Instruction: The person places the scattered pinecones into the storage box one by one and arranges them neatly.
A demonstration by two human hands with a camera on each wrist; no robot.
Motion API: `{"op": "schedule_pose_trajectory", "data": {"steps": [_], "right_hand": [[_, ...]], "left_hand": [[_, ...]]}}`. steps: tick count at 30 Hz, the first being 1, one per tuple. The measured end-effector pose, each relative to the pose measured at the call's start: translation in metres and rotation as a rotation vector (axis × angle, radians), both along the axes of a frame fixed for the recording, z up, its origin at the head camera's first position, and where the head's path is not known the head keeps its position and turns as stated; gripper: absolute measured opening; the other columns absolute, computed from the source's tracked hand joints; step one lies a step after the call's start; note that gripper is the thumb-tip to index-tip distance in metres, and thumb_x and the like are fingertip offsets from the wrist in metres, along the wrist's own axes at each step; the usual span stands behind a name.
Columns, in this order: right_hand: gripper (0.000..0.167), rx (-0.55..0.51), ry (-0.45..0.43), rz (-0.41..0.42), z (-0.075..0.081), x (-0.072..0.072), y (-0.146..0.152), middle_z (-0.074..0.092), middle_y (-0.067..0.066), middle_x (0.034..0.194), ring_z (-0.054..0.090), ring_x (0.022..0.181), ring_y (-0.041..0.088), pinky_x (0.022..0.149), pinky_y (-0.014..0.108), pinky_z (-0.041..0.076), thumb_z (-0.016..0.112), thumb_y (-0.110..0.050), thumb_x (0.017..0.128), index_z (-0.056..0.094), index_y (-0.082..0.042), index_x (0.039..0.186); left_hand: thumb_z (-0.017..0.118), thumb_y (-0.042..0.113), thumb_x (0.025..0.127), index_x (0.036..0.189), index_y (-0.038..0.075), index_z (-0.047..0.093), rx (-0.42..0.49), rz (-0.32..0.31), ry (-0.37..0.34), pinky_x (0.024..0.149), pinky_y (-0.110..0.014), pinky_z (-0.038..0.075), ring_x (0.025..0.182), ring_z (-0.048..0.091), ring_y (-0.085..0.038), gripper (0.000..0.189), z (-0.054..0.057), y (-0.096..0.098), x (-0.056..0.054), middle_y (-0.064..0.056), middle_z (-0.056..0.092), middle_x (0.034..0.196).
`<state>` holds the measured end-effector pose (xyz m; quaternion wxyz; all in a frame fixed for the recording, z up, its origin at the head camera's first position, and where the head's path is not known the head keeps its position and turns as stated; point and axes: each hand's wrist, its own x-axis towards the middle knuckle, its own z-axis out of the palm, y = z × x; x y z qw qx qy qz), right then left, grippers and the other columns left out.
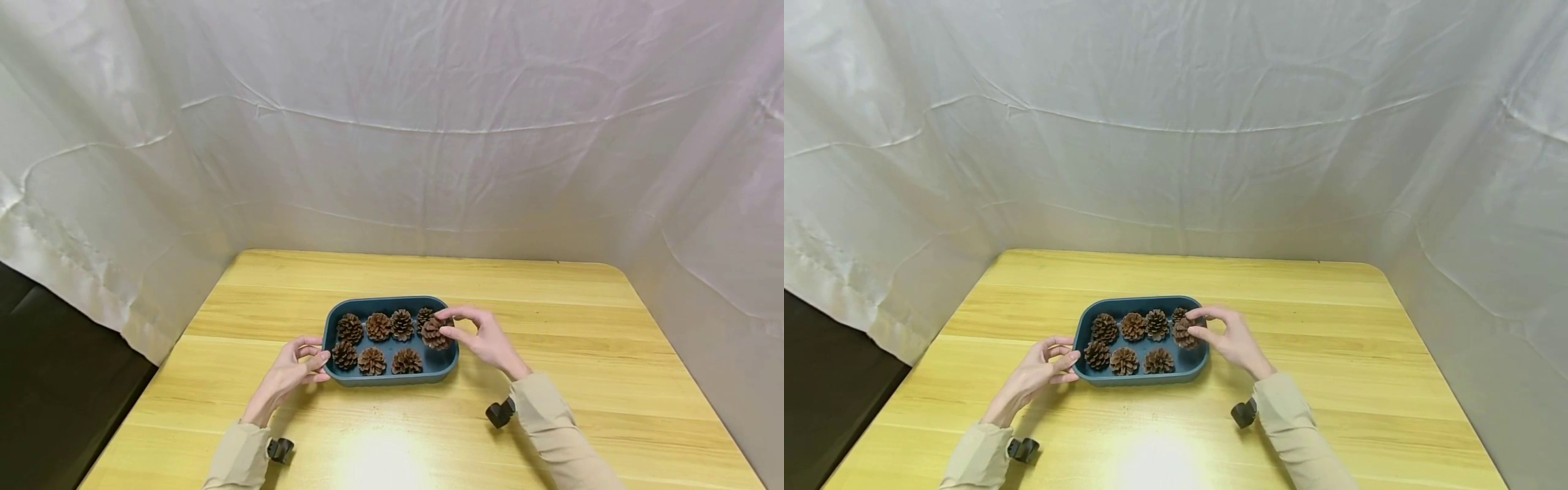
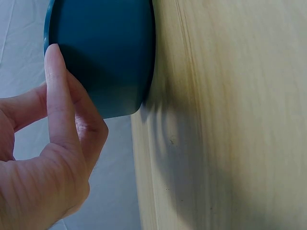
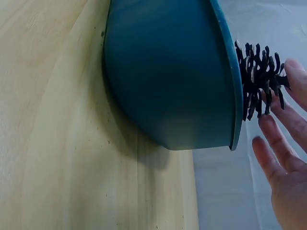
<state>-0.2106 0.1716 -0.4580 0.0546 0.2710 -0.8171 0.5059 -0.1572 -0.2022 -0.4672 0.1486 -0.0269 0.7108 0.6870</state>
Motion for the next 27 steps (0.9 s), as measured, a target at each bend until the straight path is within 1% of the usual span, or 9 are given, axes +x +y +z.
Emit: {"op": "schedule_pose_trajectory", "data": {"steps": [2,4,7,9,12,17,22,24,27], "right_hand": [[0.024,0.025,0.003,-0.008,-0.001,0.000,0.000,0.073,0.006,0.119,0.062,0.118,0.017,0.109,0.043,0.050,0.075,-0.012,0.090,0.074,-0.012,0.114],[0.025,0.039,0.009,-0.010,-0.002,0.000,0.000,0.072,0.006,0.119,0.061,0.118,0.022,0.111,0.048,0.047,0.075,-0.012,0.089,0.074,-0.012,0.114],[0.026,0.046,0.012,-0.003,-0.003,0.000,0.000,0.072,0.008,0.118,0.059,0.117,0.026,0.111,0.058,0.045,0.075,-0.011,0.089,0.074,-0.009,0.114],[0.026,0.052,0.009,-0.004,-0.004,0.000,-0.001,0.071,0.009,0.117,0.058,0.115,0.028,0.109,0.060,0.045,0.075,-0.011,0.089,0.073,-0.008,0.115],[0.026,0.067,-0.009,-0.017,-0.006,-0.001,-0.001,0.068,0.010,0.114,0.056,0.111,0.027,0.105,0.058,0.046,0.075,-0.013,0.089,0.074,-0.009,0.115],[0.024,0.086,-0.025,-0.027,-0.009,0.000,-0.003,0.063,0.010,0.109,0.051,0.104,0.025,0.096,0.050,0.047,0.076,-0.016,0.089,0.075,-0.013,0.113],[0.024,0.101,-0.029,-0.027,-0.011,0.001,-0.004,0.057,0.010,0.101,0.046,0.097,0.031,0.091,0.046,0.047,0.078,-0.017,0.087,0.076,-0.013,0.110],[0.024,0.108,-0.037,-0.031,-0.012,0.002,-0.005,0.055,0.010,0.099,0.045,0.096,0.033,0.089,0.045,0.047,0.079,-0.018,0.086,0.076,-0.015,0.110],[0.023,0.123,-0.051,-0.039,-0.013,0.002,-0.005,0.053,0.010,0.099,0.044,0.095,0.033,0.087,0.043,0.046,0.080,-0.019,0.086,0.077,-0.017,0.109]], "left_hand": [[0.058,0.001,0.099,0.137,-0.017,0.034,0.002,0.000,0.001,0.073,-0.025,0.067,0.069,0.066,-0.011,0.049,0.000,0.000,0.000,-0.004,0.056,0.096],[0.058,0.001,0.099,0.137,-0.017,0.034,0.004,-0.001,0.001,0.073,-0.025,0.067,0.069,0.066,-0.011,0.049,0.000,0.000,0.000,-0.004,0.056,0.096],[0.058,0.001,0.099,0.137,-0.017,0.033,0.007,0.001,0.000,0.073,-0.025,0.067,0.069,0.066,-0.011,0.049,0.000,0.000,0.000,-0.004,0.056,0.096],[0.058,0.001,0.099,0.137,-0.017,0.033,0.008,0.003,0.000,0.073,-0.025,0.067,0.069,0.066,-0.011,0.049,0.000,0.000,0.000,-0.004,0.056,0.096],[0.058,0.001,0.099,0.137,-0.017,0.033,0.007,0.003,-0.001,0.073,-0.025,0.067,0.070,0.066,-0.011,0.049,0.000,0.000,0.000,-0.005,0.056,0.097],[0.058,0.001,0.099,0.138,-0.017,0.033,0.001,0.002,0.000,0.073,-0.024,0.066,0.071,0.066,-0.011,0.049,0.000,0.000,0.000,-0.007,0.057,0.099],[0.058,0.001,0.099,0.138,-0.017,0.033,0.003,0.003,0.000,0.073,-0.024,0.066,0.071,0.066,-0.011,0.049,0.000,0.000,0.000,-0.008,0.057,0.100],[0.058,0.001,0.099,0.138,-0.017,0.033,0.006,0.003,-0.001,0.073,-0.024,0.067,0.071,0.066,-0.011,0.049,0.000,0.000,0.000,-0.009,0.057,0.101],[0.058,0.001,0.099,0.137,-0.017,0.033,0.008,0.005,-0.003,0.073,-0.024,0.066,0.071,0.066,-0.011,0.049,0.000,0.000,0.000,-0.008,0.057,0.101]]}}
